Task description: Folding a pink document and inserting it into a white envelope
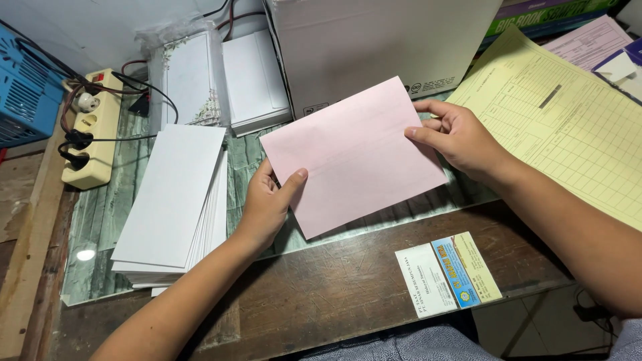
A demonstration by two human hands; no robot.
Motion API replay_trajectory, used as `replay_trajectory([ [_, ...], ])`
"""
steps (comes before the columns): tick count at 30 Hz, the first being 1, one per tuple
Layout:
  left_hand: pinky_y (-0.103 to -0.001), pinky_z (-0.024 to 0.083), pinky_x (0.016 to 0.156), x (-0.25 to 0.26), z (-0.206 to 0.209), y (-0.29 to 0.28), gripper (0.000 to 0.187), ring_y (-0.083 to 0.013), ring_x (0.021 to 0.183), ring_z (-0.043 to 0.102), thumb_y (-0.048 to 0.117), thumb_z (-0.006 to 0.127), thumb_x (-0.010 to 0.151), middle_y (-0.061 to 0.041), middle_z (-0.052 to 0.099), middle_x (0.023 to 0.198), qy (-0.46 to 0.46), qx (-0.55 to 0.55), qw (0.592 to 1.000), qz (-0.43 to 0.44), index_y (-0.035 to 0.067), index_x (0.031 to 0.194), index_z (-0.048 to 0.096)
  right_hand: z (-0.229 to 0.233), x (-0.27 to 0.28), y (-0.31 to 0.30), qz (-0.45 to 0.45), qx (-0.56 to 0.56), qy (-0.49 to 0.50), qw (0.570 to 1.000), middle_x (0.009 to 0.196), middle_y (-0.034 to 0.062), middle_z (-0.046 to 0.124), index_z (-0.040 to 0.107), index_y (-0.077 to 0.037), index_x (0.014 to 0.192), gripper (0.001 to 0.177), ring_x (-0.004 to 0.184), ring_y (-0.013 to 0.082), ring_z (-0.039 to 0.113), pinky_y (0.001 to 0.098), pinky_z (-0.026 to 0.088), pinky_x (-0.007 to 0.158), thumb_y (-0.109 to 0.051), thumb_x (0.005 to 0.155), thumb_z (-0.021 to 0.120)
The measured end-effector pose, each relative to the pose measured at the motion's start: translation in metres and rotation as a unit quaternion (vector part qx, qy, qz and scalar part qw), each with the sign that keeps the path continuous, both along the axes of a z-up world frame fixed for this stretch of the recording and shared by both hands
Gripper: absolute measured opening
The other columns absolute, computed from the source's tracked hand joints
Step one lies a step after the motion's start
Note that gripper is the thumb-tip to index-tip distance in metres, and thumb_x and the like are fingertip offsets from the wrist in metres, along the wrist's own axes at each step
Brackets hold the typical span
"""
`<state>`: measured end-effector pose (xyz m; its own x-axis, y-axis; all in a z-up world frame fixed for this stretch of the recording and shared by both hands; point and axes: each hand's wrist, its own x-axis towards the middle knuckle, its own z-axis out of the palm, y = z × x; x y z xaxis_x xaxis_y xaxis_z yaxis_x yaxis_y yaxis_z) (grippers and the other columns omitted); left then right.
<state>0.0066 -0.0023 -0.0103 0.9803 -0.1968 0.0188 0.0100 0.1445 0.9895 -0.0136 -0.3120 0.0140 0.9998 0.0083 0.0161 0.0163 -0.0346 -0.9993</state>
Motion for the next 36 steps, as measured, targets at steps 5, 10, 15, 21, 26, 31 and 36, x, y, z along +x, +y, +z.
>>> replay_trajectory([
  [5, -0.035, 0.063, 0.067, 0.004, -0.006, 0.004, 0.025, -0.0188, 0.078, 0.072, 0.013, 0.073, 0.093, -0.009, 0.07, 0.089, 0.054, -0.03, 0.998, -0.007, 0.005, 0.112, 0.06, -0.022, 0.009, -0.018, 0.016, 0.014, -0.048, 0.999, 0.089, 0.0084, 0.067, 0.047, -0.009, 0.151, 0.053, 0.075, 0.0106, 0.063, 0.0256, 0.054, 0.064, -0.009, 0.099, 0.057],
  [10, -0.04, 0.064, 0.065, 0.014, -0.011, 0.013, 0.032, -0.0257, 0.077, 0.075, 0.015, 0.071, 0.091, -0.015, 0.072, 0.093, 0.138, -0.066, 0.988, -0.017, 0.002, 0.118, 0.059, -0.004, 0.004, -0.012, 0.061, -0.015, -0.133, 0.989, 0.107, 0.0208, 0.07, 0.047, -0.004, 0.152, 0.065, 0.092, 0.0218, 0.067, 0.0351, 0.058, 0.08, 0.008, 0.088, 0.044],
  [15, -0.04, 0.063, 0.064, 0.011, -0.002, 0.014, 0.035, -0.0271, 0.077, 0.074, 0.011, 0.072, 0.088, -0.019, 0.072, 0.092, 0.154, -0.006, 0.987, -0.034, -0.001, 0.119, 0.06, -0.002, 0.002, -0.013, 0.058, -0.188, -0.241, 0.95, 0.097, 0.0165, 0.075, 0.067, 0.001, 0.129, 0.058, 0.087, 0.0186, 0.068, 0.0409, 0.056, 0.09, -0.016, 0.077, 0.086],
  [21, -0.041, 0.062, 0.073, 0.015, 0.001, 0.013, 0.04, -0.0252, 0.09, 0.071, 0.011, 0.07, 0.089, -0.02, 0.072, 0.1, 0.087, 0.072, 0.993, -0.038, -0.001, 0.125, 0.057, 0.016, -0.002, -0.016, 0.043, -0.246, -0.201, 0.947, 0.071, 0.0079, 0.071, 0.074, -0.01, 0.121, 0.031, 0.068, 0.0158, 0.061, 0.0348, 0.054, 0.077, -0.008, 0.09, 0.073],
  [26, -0.05, 0.055, 0.09, 0.003, 0.047, 0.017, 0.091, -0.043, 0.112, 0.065, 0.019, 0.069, 0.086, -0.033, 0.065, 0.121, 0.047, 0.28, 0.954, -0.1, 0.008, 0.155, 0.011, 0.011, -0.001, -0.02, 0.05, -0.419, -0.34, 0.841, 0.077, 0.0058, 0.064, 0.079, -0.016, 0.11, 0.028, 0.067, 0.0225, 0.057, 0.036, 0.051, 0.072, -0.023, 0.083, 0.084],
  [31, -0.057, 0.049, 0.1, 0.0, 0.055, 0.017, 0.097, -0.0532, 0.126, 0.057, 0.024, 0.065, 0.086, -0.035, 0.057, 0.136, -0.01, 0.406, 0.9, -0.156, 0.013, 0.16, 0.002, 0.021, -0.011, -0.005, 0.169, -0.389, -0.294, 0.856, 0.11, 0.0112, 0.076, 0.076, -0.01, 0.113, 0.027, 0.099, 0.0326, 0.069, 0.0451, 0.053, 0.093, -0.012, 0.086, 0.074],
  [36, -0.052, 0.055, 0.092, -0.002, 0.033, 0.024, 0.073, -0.0449, 0.117, 0.065, 0.029, 0.062, 0.086, -0.021, 0.069, 0.126, -0.077, 0.456, 0.859, -0.219, 0.026, 0.154, 0.037, 0.005, -0.004, -0.003, 0.131, -0.403, -0.347, 0.837, 0.133, 0.0138, 0.066, 0.069, -0.01, 0.13, 0.047, 0.114, 0.0366, 0.063, 0.0475, 0.049, 0.1, -0.019, 0.085, 0.08],
])
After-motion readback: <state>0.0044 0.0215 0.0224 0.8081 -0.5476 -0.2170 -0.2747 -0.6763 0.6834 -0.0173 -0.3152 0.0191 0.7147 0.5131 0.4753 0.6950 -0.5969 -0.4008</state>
